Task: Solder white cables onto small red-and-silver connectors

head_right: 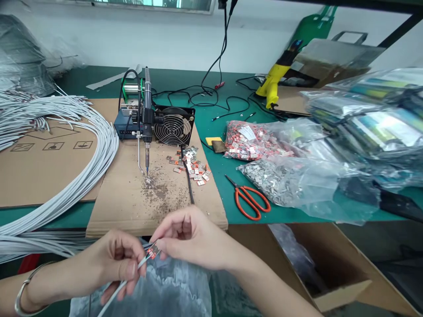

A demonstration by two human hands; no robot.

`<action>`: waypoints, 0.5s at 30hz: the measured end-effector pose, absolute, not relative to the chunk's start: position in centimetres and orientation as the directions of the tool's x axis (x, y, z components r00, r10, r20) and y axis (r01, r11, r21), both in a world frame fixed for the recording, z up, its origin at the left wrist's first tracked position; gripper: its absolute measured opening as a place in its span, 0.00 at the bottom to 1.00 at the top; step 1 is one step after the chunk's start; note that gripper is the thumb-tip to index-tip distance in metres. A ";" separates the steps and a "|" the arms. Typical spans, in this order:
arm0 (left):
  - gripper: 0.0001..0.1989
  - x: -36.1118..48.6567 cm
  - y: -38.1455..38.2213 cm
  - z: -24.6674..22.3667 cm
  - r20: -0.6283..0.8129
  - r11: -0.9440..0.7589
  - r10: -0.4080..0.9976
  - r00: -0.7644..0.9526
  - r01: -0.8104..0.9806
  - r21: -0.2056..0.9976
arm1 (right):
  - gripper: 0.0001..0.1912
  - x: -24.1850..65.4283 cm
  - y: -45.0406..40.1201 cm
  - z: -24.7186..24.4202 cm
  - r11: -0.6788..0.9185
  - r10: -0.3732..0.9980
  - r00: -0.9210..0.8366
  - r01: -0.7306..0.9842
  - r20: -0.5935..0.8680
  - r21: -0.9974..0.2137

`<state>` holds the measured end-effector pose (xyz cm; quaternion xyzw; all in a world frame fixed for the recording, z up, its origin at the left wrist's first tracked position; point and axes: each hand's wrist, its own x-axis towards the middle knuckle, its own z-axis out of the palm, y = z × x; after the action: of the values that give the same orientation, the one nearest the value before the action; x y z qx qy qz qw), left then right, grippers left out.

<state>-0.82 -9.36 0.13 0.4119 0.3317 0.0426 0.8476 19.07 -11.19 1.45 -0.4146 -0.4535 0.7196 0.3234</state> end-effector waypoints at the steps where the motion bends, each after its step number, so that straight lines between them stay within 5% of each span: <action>1: 0.19 -0.8 -9.5 0.1 -0.526 0.657 0.346 0.777 0.199 0.727 | 0.02 19.1 -11.2 1.3 -0.388 0.837 -0.457 -0.104 -0.302 -0.916; 12: 0.17 -0.7 -10.2 -1.7 -0.508 0.595 0.343 0.790 0.236 0.768 | 0.07 19.5 -11.6 -0.1 -0.412 0.827 -0.464 -0.114 -0.318 -0.904; 15: 0.13 -1.4 -10.6 -2.4 -0.414 0.244 0.399 0.818 0.341 0.908 | 0.11 20.7 -12.0 -0.2 -0.332 0.907 -0.304 -0.092 -0.291 -0.939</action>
<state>-1.43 -10.64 -2.45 0.6146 0.3009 0.0198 0.7290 20.75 -11.96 -0.18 -0.4593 -0.4436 0.6747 0.3701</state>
